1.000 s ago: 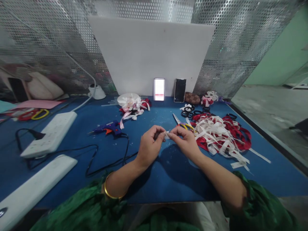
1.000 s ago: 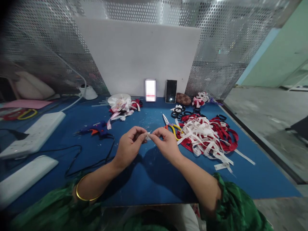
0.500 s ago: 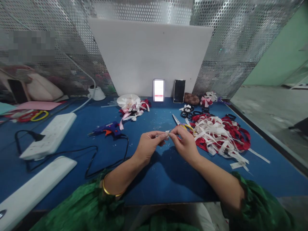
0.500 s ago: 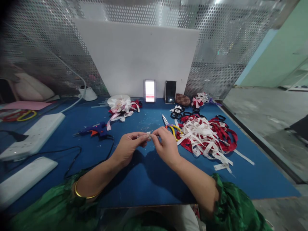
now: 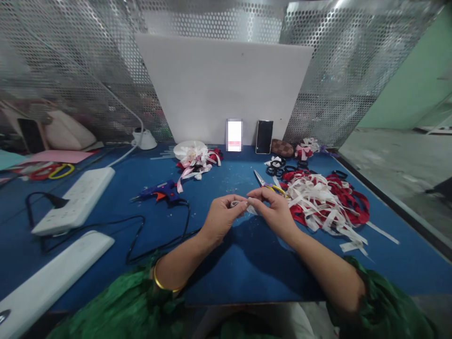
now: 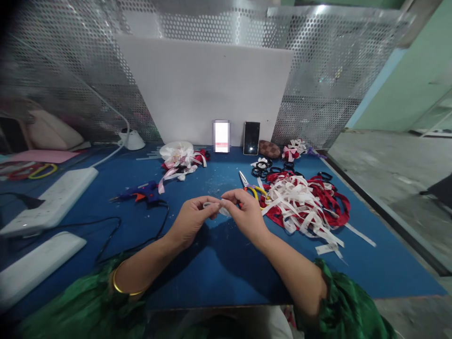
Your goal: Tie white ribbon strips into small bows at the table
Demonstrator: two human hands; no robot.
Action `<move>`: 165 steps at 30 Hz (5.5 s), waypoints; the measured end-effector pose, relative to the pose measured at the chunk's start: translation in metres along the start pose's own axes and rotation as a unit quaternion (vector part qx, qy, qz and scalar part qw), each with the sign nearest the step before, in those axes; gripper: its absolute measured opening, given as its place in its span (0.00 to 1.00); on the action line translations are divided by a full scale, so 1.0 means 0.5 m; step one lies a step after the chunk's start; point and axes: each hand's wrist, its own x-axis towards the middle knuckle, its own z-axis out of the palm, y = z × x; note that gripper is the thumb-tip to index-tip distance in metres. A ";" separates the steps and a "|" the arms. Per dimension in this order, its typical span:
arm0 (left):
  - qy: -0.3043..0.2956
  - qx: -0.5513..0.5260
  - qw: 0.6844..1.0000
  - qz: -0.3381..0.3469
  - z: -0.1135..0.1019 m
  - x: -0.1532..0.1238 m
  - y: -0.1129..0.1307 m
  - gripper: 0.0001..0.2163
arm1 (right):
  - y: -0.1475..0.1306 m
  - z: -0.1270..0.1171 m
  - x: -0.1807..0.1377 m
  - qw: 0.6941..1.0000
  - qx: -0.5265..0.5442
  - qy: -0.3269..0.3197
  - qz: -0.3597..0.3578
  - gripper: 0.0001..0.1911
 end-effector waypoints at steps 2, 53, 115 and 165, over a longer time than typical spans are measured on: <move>-0.010 0.003 1.000 -0.003 0.002 -0.001 -0.002 0.11 | 0.004 0.003 -0.002 1.000 0.001 0.005 0.009 0.07; 0.044 -0.093 0.992 -0.074 0.008 0.002 -0.009 0.16 | 0.009 0.010 -0.001 0.992 0.090 0.076 0.050 0.08; 0.024 -0.016 1.000 0.005 0.008 0.002 -0.015 0.11 | 0.002 0.008 -0.003 0.997 -0.030 0.061 -0.022 0.08; 0.074 0.089 0.986 0.117 -0.003 0.008 -0.023 0.09 | 0.008 0.017 0.001 0.984 0.135 0.000 0.119 0.12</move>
